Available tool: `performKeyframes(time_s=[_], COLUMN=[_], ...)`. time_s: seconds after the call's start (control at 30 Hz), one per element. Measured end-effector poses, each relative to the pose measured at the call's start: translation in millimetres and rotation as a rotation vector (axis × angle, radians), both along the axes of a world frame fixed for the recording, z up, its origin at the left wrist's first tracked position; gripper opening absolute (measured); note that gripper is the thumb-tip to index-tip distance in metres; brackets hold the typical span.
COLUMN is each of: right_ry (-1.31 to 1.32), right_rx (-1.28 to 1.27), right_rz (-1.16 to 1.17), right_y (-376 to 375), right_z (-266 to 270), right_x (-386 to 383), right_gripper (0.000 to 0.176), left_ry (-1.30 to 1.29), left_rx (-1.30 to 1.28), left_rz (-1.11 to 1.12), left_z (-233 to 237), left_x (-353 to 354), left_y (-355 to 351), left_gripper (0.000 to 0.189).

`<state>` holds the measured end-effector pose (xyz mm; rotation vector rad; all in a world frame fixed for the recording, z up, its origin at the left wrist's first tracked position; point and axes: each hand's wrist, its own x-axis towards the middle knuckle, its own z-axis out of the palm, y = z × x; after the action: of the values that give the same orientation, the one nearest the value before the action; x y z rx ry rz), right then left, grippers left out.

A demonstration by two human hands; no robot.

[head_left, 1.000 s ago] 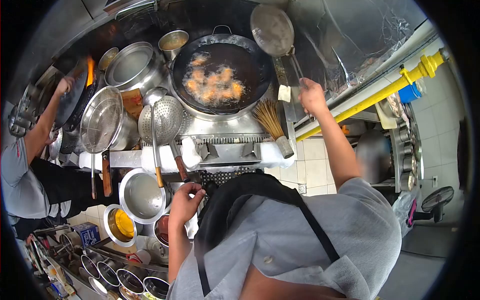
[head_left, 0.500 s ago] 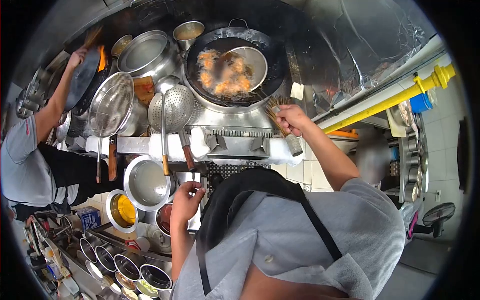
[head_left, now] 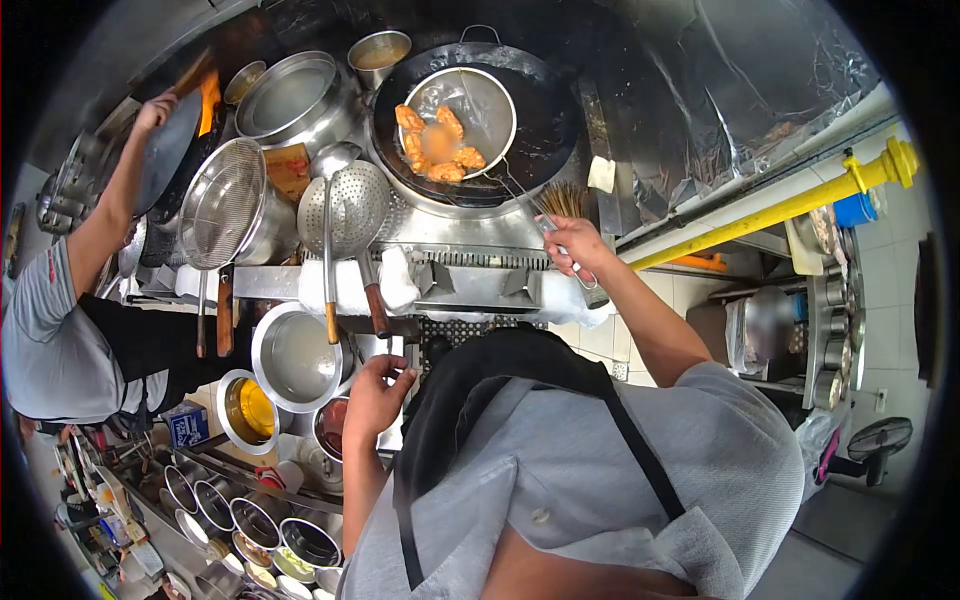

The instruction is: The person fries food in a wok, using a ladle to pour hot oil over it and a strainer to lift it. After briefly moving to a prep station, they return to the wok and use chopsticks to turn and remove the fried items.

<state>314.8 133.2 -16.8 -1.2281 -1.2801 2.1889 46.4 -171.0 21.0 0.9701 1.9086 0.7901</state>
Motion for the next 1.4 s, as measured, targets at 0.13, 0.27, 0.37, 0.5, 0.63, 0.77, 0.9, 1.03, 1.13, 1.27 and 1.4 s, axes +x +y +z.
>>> performKeyframes(time_s=[0.13,0.27,0.37,0.5,0.63,0.77,0.9,1.03,1.13,1.27,1.4], right_ry=[-0.012,-0.030,-0.036,-0.042,-0.072,-0.076,-0.087,-0.106,-0.116,-0.125,-0.155], right_rx=[0.021,0.032,0.032,0.045,0.107,0.098,0.113,0.132,0.128,0.142,0.190], right_rz=[0.027,0.025,0.015,0.021,0.023,0.004,0.015,0.017,0.012,-0.010,-0.019], right_y=[-4.5,-7.1,-8.5,-10.4,-13.8,-13.2,-15.0,-17.9,-19.7,-22.9,-28.6], right_z=[-1.0,4.9,6.5,5.7,6.5,1.1,5.6,8.5,8.4,8.6,9.4], right_x=[4.8,6.0,7.0,7.4,5.5,5.3,4.3,2.6,3.3,5.5,10.1], right_gripper=[0.031,0.033,0.037,0.032,0.035,0.032,0.031,0.037,0.042,0.037,0.038], left_ry=[0.007,0.009,0.012,0.008,0.025,0.073,0.075,0.063,0.065,0.064,0.059], left_rx=[0.003,0.007,0.004,0.020,-0.009,-0.014,0.001,-0.035,-0.040,-0.036,-0.046], left_rz=[-0.014,-0.030,-0.029,-0.030,-0.032,-0.042,-0.043,-0.045,-0.054,-0.059,-0.057], left_z=[1.5,-8.8,-9.9,-9.5,-3.9,8.0,5.2,8.6,7.3,12.3,9.2], left_x=[2.3,-0.7,-0.4,-0.8,-1.6,0.4,-0.2,-0.1,-0.1,-0.4,-2.6], left_y=[7.4,8.0,9.0,10.0,13.1,16.8,15.1,15.3,13.9,15.3,15.1], left_gripper=[0.026,0.026,0.026,0.027,0.027,0.026,0.027,0.027,0.028,0.028,0.028])
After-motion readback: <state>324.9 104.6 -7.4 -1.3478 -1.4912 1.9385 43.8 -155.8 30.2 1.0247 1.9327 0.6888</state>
